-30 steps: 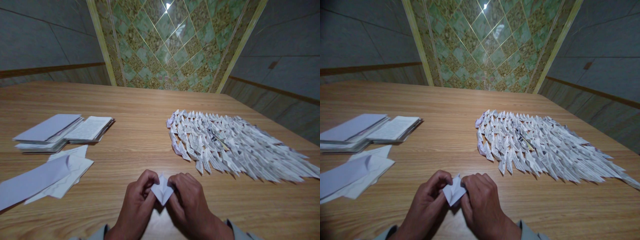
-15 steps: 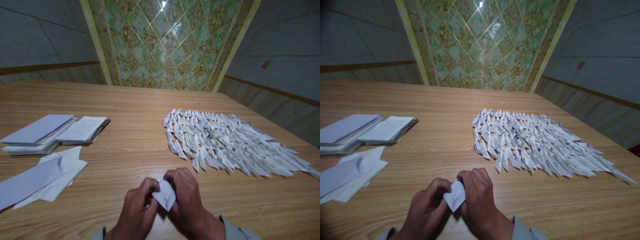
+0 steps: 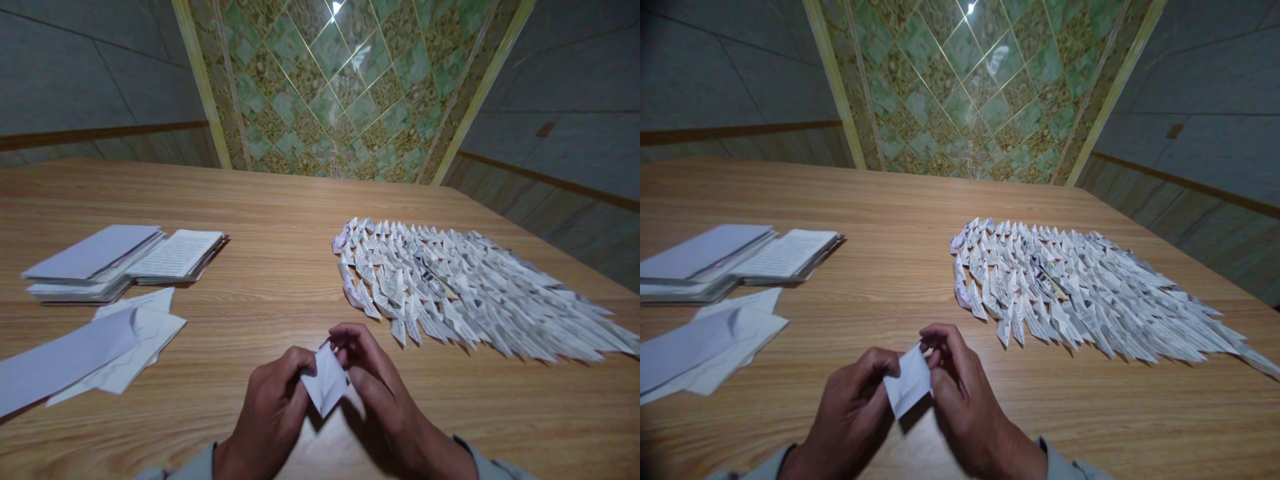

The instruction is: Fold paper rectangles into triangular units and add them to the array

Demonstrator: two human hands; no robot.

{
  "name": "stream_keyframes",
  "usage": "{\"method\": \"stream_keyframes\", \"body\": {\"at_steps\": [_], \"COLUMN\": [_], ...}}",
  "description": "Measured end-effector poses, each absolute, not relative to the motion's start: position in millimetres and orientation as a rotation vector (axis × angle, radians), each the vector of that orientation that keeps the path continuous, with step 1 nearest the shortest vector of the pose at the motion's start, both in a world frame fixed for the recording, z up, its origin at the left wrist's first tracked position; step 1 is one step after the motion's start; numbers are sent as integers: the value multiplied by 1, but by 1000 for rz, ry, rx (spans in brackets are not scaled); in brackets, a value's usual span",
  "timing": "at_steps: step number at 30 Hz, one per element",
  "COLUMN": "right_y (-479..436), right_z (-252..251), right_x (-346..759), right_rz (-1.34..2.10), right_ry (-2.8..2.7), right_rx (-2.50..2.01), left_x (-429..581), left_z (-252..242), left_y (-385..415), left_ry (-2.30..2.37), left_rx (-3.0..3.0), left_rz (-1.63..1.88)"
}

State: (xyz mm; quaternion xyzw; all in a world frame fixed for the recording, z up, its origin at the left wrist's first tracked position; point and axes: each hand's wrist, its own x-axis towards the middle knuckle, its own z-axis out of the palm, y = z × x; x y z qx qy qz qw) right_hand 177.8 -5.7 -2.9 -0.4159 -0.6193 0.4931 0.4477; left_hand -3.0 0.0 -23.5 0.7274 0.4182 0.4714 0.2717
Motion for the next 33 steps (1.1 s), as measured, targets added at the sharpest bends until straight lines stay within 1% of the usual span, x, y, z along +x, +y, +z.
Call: {"method": "stream_keyframes", "body": {"at_steps": [3, 10, 13, 18, 22, 28, 33], "right_y": [-3, 3, 4, 4, 2, 3, 4], "right_z": [-6, -5, -4, -7, -7, -10, -10], "right_x": [177, 176, 177, 177, 174, 173, 175], "right_rz": [1368, 1264, 1220, 1221, 1190, 1167, 1123], "right_ry": [-1396, -1369, -1352, -1303, -1336, -1421, -1380], "right_rx": [-1074, -1077, -1093, -1125, -1124, -1170, -1207], "left_x": [-4, -4, -3, 2, 7, 7, 9], "left_z": [-27, -31, -26, -14, -13, -15, -14], "left_y": [0, 0, 0, 6, 10, 8, 2], "left_ry": [1020, 881, 969, 1086, 1126, 1132, 1034], "left_rx": [2093, 2212, 2048, 1534, 1324, 1305, 1261], "left_rz": [1224, 1201, 1140, 1065, 1013, 992, 1005]}}
